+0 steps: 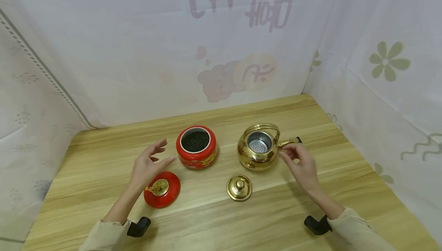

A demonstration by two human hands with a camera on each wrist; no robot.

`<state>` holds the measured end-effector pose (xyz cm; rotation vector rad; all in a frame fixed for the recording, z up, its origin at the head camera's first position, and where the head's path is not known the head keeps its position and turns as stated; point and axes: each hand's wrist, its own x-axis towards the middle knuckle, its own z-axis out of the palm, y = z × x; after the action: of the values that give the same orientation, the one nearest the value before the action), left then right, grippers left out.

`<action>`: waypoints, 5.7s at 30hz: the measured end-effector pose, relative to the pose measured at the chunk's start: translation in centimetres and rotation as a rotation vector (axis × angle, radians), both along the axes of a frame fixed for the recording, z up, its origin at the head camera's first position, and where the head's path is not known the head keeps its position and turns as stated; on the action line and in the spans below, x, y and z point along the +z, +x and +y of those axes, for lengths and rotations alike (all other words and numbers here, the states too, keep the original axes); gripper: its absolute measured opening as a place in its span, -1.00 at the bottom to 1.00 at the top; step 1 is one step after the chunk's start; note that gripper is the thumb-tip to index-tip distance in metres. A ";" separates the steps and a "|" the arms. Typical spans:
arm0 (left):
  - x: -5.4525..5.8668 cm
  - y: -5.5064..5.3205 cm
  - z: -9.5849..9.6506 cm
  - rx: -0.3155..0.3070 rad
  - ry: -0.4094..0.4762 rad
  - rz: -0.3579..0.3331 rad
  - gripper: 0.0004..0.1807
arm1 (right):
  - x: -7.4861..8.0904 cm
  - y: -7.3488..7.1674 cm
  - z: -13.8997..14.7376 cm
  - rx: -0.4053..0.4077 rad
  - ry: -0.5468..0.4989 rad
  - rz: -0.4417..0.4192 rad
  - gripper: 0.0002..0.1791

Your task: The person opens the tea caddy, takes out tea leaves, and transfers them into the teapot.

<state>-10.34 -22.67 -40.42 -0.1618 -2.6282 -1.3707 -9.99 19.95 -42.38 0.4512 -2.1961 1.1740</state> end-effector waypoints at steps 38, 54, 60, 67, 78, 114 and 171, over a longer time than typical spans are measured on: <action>-2.1 -4.1 2.7 -0.194 -0.001 -0.080 0.00 | 0.5 -0.8 9.3 -0.403 0.087 -0.397 -0.78; -2.2 -4.2 2.8 -0.212 0.076 -0.102 0.00 | 6.7 -0.6 -7.4 0.202 -0.401 -0.174 -0.90; -2.3 -4.3 2.9 -0.232 0.133 -0.085 -0.02 | 5.3 -1.6 -12.2 0.278 -0.318 -0.273 -0.90; -2.2 -4.2 2.8 -0.232 0.147 -0.083 -0.02 | 4.2 -3.6 -15.1 0.246 -0.267 -0.327 -0.91; -2.2 -4.2 2.9 -0.216 0.128 -0.102 -0.01 | 3.1 -5.5 -17.1 0.213 -0.072 -0.276 -0.92; -2.5 -4.3 2.7 -0.224 0.153 -0.119 -0.02 | 1.4 -6.8 -19.8 0.141 -0.001 -0.434 -0.91; -0.3 -3.2 4.0 -0.108 0.022 -0.079 0.06 | 7.2 -1.9 -11.7 0.273 -0.711 -0.304 -0.71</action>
<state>-13.54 -18.63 -40.73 -0.2545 -2.7040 -1.4680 -11.94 8.24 -35.18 0.2767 -1.8008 2.1706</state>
